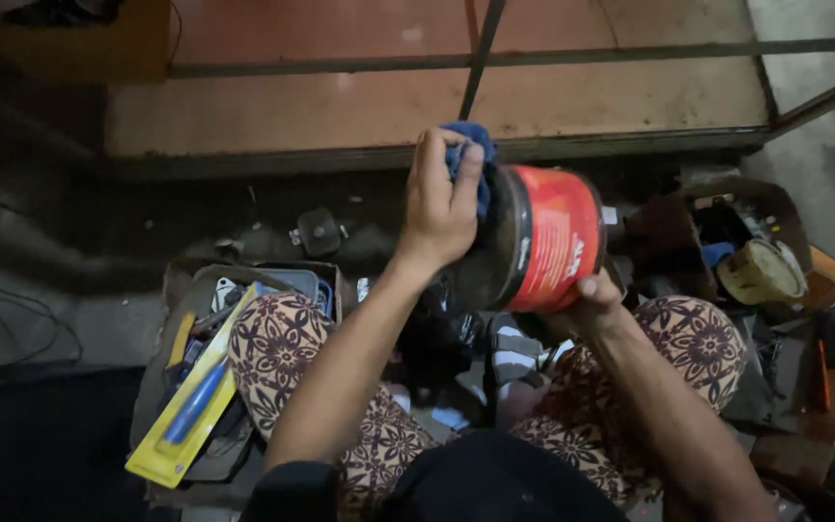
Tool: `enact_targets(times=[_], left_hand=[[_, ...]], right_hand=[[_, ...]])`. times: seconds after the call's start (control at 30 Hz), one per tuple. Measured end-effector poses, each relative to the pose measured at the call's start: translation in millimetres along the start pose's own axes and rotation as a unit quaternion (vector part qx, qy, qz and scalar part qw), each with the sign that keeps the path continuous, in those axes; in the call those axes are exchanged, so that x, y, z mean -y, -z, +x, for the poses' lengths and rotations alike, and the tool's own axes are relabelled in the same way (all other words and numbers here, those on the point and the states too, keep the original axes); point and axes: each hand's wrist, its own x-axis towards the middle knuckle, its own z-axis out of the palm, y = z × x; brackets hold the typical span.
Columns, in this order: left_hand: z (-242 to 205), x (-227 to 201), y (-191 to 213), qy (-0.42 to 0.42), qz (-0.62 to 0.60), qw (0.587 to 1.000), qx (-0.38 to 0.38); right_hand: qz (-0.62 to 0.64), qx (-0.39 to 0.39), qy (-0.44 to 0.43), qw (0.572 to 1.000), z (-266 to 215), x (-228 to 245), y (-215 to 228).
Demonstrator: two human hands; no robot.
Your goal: Cleaning a red plastic container with a blue cloth in a workshop setting.
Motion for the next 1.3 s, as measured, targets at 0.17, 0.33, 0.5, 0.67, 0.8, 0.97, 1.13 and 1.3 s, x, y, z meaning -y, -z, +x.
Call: enact_targets(times=[0.17,0.33,0.5,0.67,0.8,0.97,1.13,1.3], left_hand=[[-18,-3,-9,0.046,0.026,0.998,0.035],[-38,-15,-8,0.075,0.022,0.994,0.078],[-38,-61,-4,0.094,-0.089,0.989,0.077],[-22,-56,-1,0.061,-0.041,0.997,0.018],[5,-21,3,0.089,0.024,0.993,-0.067],[21,-39,31,0.059,-0.053,0.996,-0.042],[17,-75,30,-0.078,0.123,0.972,0.184],[28,-42,36,0.008,0.097,0.968,0.232]], right_hand=[[0.029,-0.101,-0.019,0.994,7,4,-18],[-0.030,-0.161,-0.030,0.986,16,16,-2],[-0.006,-0.133,-0.033,0.990,0,4,17],[-0.007,-0.060,-0.033,0.998,7,-3,-22],[-0.030,-0.025,-0.029,0.999,6,-21,-4],[-0.151,-0.051,-0.030,0.987,26,-5,-50],[-0.213,-0.066,-0.063,0.973,31,0,-28],[-0.288,0.012,-0.083,0.954,22,-2,-11]])
